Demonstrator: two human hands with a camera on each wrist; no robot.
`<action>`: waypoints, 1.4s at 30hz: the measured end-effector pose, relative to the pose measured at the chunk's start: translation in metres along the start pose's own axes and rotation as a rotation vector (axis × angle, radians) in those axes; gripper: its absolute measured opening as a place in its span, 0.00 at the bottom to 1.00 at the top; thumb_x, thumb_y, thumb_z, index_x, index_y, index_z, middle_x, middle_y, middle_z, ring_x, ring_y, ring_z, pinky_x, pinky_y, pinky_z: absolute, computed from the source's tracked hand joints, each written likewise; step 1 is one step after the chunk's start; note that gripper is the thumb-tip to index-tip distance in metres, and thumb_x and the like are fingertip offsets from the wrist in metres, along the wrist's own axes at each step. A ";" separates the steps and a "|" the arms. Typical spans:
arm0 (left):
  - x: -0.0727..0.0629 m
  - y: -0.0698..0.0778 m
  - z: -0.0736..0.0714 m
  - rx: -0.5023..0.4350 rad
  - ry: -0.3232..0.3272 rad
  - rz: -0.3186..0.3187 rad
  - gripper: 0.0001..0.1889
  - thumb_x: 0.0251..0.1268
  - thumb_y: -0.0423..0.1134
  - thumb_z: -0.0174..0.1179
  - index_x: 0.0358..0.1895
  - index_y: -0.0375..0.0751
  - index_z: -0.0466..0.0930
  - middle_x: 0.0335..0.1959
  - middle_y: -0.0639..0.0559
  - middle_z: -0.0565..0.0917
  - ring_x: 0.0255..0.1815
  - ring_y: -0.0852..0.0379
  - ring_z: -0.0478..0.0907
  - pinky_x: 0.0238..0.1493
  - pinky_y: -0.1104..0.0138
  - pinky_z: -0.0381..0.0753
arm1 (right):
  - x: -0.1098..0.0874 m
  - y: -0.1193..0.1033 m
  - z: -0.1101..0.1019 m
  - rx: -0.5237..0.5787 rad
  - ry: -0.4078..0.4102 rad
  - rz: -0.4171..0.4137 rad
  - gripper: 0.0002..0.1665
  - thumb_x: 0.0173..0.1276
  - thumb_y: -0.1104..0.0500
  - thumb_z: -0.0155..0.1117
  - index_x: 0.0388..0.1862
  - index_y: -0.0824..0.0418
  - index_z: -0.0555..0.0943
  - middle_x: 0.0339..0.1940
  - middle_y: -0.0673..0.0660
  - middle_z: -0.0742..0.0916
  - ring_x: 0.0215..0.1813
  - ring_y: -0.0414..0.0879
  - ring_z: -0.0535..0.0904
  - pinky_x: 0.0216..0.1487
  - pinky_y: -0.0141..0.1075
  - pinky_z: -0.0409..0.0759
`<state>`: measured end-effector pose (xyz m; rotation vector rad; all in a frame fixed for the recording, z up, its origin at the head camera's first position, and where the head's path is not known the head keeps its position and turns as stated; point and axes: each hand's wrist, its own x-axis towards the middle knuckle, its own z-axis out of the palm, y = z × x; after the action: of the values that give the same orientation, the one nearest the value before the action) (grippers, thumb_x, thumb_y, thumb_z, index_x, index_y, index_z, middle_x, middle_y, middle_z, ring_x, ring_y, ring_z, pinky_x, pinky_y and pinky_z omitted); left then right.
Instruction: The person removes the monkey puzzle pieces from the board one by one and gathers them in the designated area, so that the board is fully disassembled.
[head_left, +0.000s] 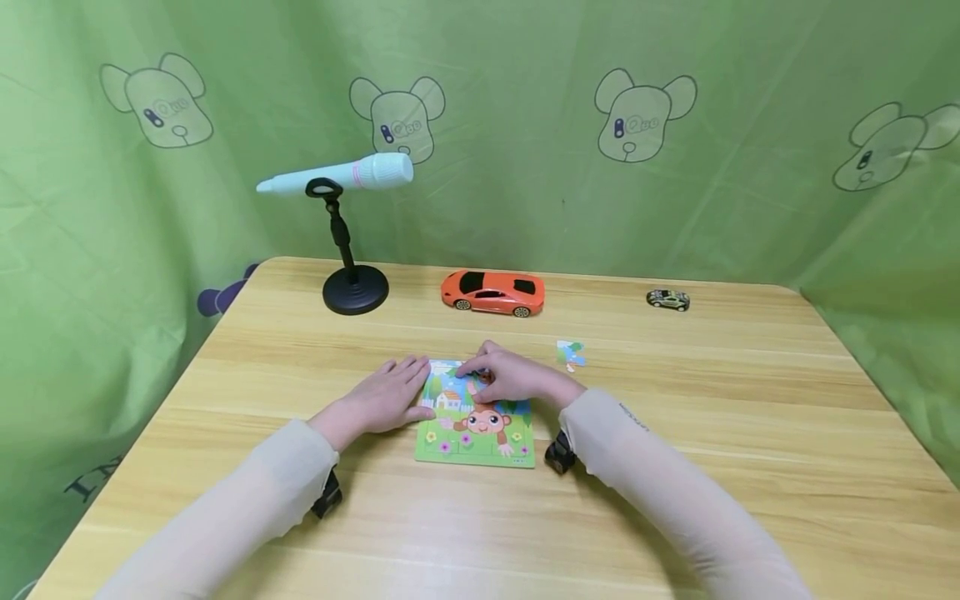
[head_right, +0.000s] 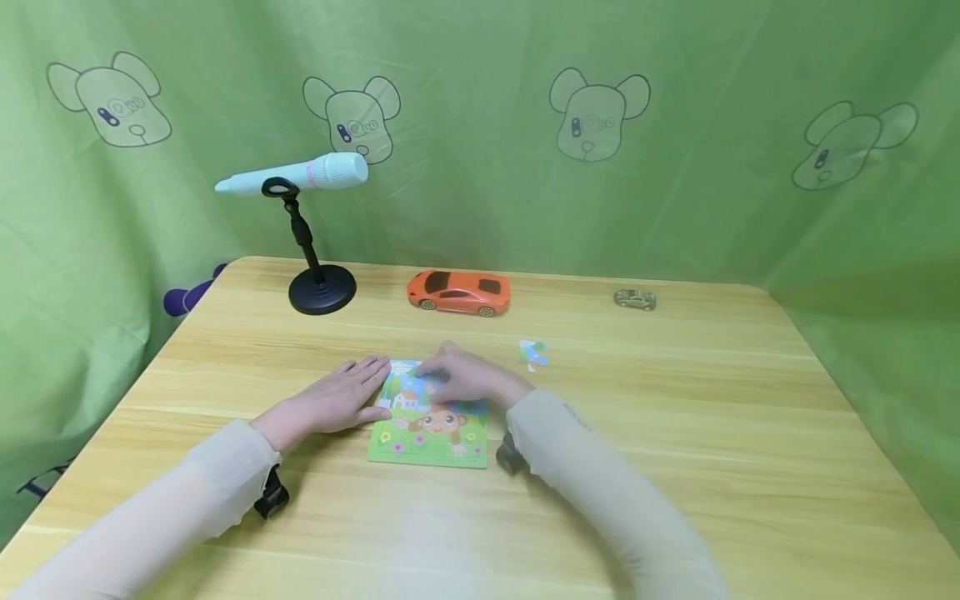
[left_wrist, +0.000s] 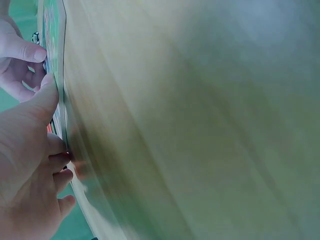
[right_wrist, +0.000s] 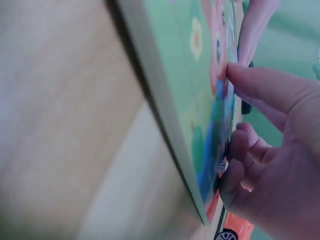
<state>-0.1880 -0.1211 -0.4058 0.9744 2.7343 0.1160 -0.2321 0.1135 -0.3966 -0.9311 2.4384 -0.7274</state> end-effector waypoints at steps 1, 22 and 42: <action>0.000 0.000 0.000 -0.002 0.000 0.001 0.40 0.68 0.58 0.45 0.69 0.28 0.49 0.71 0.36 0.51 0.71 0.43 0.46 0.67 0.50 0.47 | 0.000 0.001 0.000 0.018 0.000 0.001 0.25 0.60 0.59 0.66 0.58 0.57 0.77 0.41 0.56 0.69 0.41 0.47 0.64 0.40 0.35 0.66; -0.002 0.000 -0.002 -0.022 0.009 0.015 0.41 0.68 0.58 0.43 0.69 0.26 0.49 0.70 0.34 0.51 0.71 0.41 0.46 0.68 0.51 0.44 | 0.001 0.005 0.000 0.093 0.066 0.002 0.24 0.62 0.69 0.59 0.58 0.56 0.75 0.40 0.55 0.76 0.34 0.46 0.69 0.35 0.34 0.70; 0.000 -0.001 0.000 -0.005 -0.023 -0.015 0.41 0.68 0.59 0.43 0.70 0.30 0.47 0.71 0.38 0.49 0.71 0.44 0.44 0.68 0.52 0.45 | 0.001 0.009 0.000 0.263 0.148 0.104 0.08 0.63 0.67 0.60 0.42 0.65 0.78 0.29 0.55 0.78 0.23 0.45 0.76 0.24 0.35 0.78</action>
<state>-0.1890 -0.1216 -0.4059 0.9484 2.7180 0.1079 -0.2363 0.1184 -0.4022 -0.6657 2.4171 -1.0808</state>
